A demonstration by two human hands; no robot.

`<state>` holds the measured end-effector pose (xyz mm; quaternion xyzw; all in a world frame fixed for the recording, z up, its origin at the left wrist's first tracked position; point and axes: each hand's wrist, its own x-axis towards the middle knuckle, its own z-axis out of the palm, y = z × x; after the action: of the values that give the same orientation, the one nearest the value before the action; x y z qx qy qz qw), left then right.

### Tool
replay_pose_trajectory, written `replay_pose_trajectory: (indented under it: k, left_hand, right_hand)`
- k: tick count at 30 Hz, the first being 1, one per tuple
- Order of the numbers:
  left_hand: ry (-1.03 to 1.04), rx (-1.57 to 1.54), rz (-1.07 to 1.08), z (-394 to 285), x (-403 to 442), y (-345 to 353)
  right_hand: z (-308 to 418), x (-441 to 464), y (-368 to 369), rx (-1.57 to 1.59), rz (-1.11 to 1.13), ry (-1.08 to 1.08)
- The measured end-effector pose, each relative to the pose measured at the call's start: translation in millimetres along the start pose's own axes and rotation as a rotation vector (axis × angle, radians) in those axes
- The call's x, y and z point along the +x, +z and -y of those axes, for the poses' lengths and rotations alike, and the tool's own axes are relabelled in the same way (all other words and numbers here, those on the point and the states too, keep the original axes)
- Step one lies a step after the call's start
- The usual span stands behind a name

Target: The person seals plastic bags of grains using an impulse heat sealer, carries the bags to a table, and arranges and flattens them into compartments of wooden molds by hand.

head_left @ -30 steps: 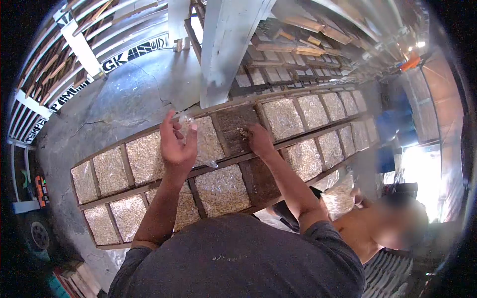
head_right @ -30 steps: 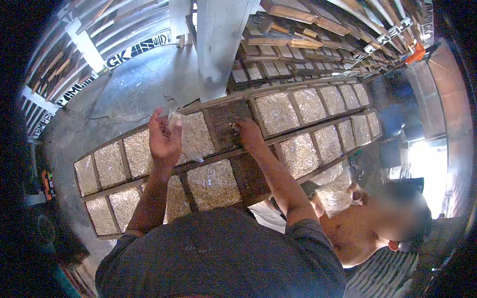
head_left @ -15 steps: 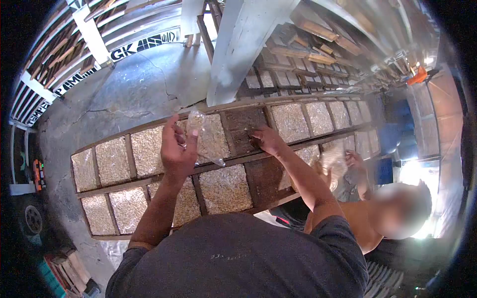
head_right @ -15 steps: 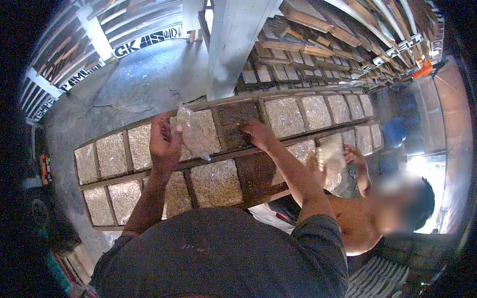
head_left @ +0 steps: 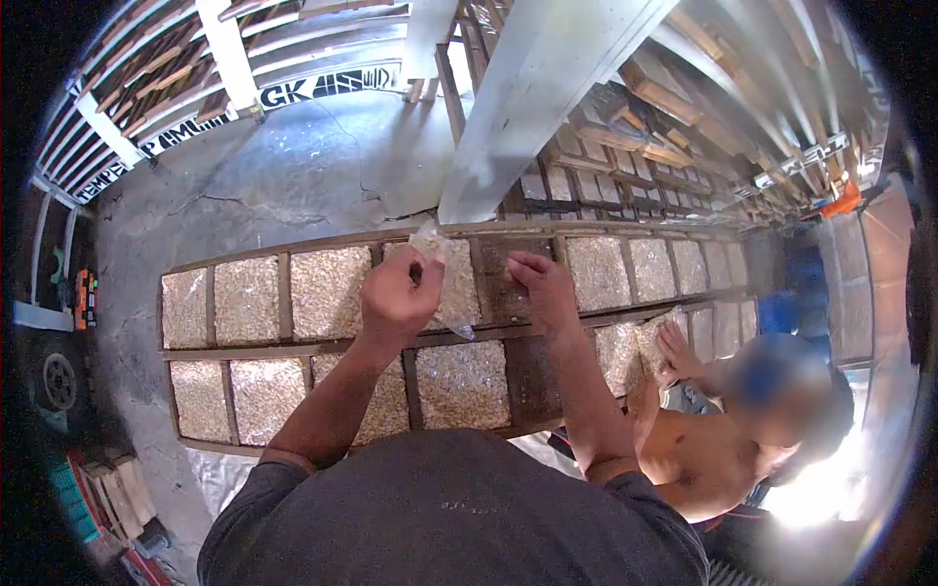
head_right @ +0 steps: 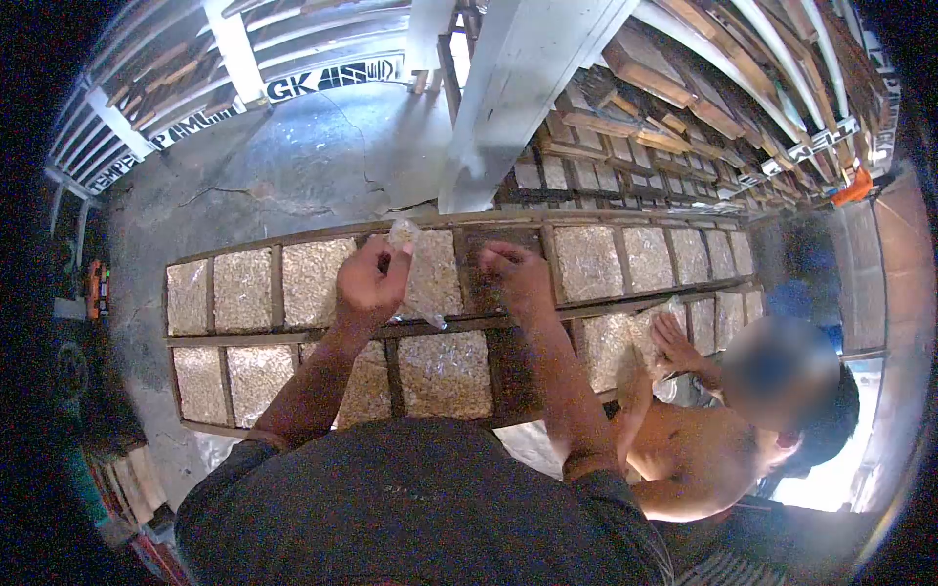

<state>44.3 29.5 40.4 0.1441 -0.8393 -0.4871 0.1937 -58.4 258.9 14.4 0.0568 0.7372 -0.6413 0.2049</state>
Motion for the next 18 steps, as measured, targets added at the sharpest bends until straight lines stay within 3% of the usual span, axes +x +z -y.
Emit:
replay_pose_trajectory:
  k: [6, 7, 10, 12, 18]
  left_hand:
    - [-0.021, 0.036, 0.007, 0.2, 1.8, 11.8]
    - [-0.038, 0.042, 0.012, 1.6, 1.3, 12.8]
    - [-0.04, 0.056, 0.002, 5.2, 1.9, 13.5]
    - [0.034, 0.055, -0.016, 8.3, 1.2, 13.2]
    - [-0.027, -0.024, 0.09, 0.0, 0.7, 4.8]
  right_hand:
    - [57.7, 1.7, 66.0, -0.248, 0.174, -0.296]
    - [74.9, -9.5, 75.4, -0.43, 0.155, -0.361]
    - [78.5, -0.1, 87.4, -0.619, 0.217, -0.371]
    - [74.2, 7.2, 91.6, -0.616, 0.223, -0.416]
    - [71.2, -3.2, 93.1, -0.584, 0.163, -0.508]
